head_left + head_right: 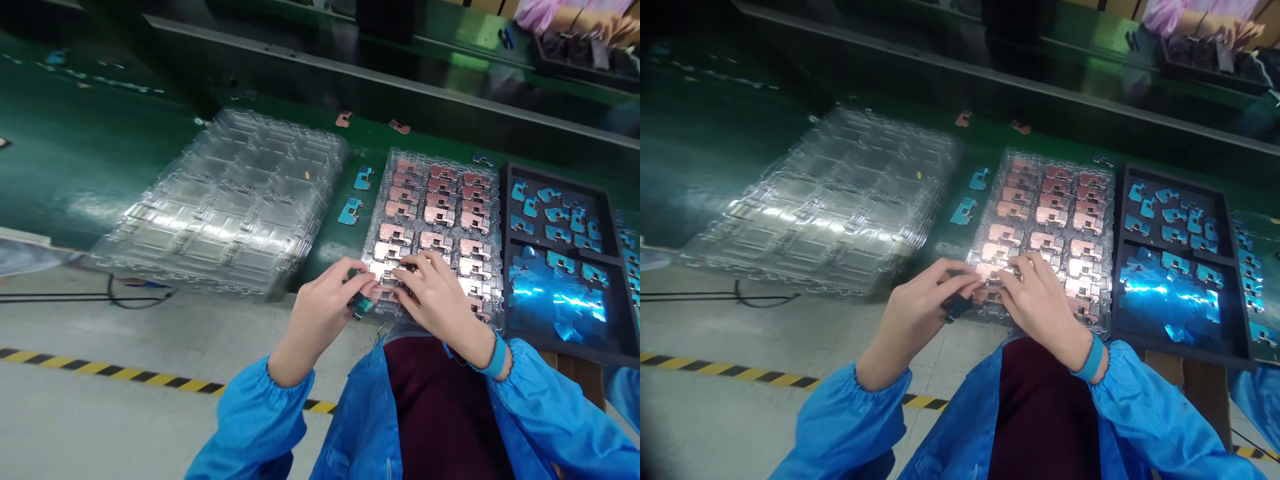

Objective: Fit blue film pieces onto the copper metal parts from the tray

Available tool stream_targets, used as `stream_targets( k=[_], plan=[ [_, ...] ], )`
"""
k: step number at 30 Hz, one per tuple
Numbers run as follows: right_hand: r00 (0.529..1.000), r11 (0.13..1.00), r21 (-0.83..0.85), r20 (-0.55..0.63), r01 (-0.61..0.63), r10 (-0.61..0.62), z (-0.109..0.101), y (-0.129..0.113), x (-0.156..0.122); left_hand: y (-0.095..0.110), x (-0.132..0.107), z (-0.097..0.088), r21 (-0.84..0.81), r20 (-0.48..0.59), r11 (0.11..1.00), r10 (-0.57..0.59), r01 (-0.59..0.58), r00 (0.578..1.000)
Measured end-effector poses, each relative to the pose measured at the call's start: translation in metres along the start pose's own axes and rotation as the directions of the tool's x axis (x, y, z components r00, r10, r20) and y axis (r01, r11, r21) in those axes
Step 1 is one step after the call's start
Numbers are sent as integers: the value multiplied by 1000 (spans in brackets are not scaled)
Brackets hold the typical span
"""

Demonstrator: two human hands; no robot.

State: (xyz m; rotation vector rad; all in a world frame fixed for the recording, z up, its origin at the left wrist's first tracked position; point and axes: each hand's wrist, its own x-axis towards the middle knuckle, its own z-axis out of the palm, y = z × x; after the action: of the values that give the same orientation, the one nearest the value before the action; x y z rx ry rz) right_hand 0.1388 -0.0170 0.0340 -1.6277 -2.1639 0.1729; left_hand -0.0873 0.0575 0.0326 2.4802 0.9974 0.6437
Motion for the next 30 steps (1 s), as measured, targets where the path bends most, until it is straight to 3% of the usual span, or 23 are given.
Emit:
stream_targets(
  k=[2, 5, 8, 11, 14, 17, 20, 22, 27, 30],
  plan=[
    [999, 997, 72, -45, -1, 5, -8, -4, -5, 10, 1, -5, -109, -64, 990, -98, 91, 993],
    [981, 944, 329, -176, -18, 80, -29, -16, -17, 36, 6, -4, -255, -82, 940, -255, 227, 963],
    [944, 848, 520, -218, -102, 247, -46, -25, -31, 71, 18, 14, -199, -44, 941, -287, 274, 957],
    [847, 747, 616, -235, -249, 476, -53, -18, -43, 106, 33, 39, -129, -24, 949, -293, 287, 956],
    [731, 587, 753, -215, -299, 647, -57, 2, -53, 129, 43, 52, -323, 7, 911, -268, 256, 963],
    [706, 451, 853, -149, -262, 692, -66, 22, -63, 137, 48, 55, -649, 181, 711, -201, 270, 963],
    [730, 367, 899, -82, -240, 678, -75, 31, -72, 139, 53, 59, -788, 325, 471, -227, 395, 918],
    [747, 367, 897, -65, -247, 662, -80, 35, -76, 141, 55, 64, -805, 322, 409, -306, 429, 896],
    [745, 429, 860, -91, -275, 661, -82, 41, -84, 152, 58, 76, -828, 167, 467, -323, 310, 932],
    [727, 518, 818, -194, -250, 658, -76, 45, -87, 155, 56, 80, -844, 243, 393, -326, 365, 913]
  ],
)
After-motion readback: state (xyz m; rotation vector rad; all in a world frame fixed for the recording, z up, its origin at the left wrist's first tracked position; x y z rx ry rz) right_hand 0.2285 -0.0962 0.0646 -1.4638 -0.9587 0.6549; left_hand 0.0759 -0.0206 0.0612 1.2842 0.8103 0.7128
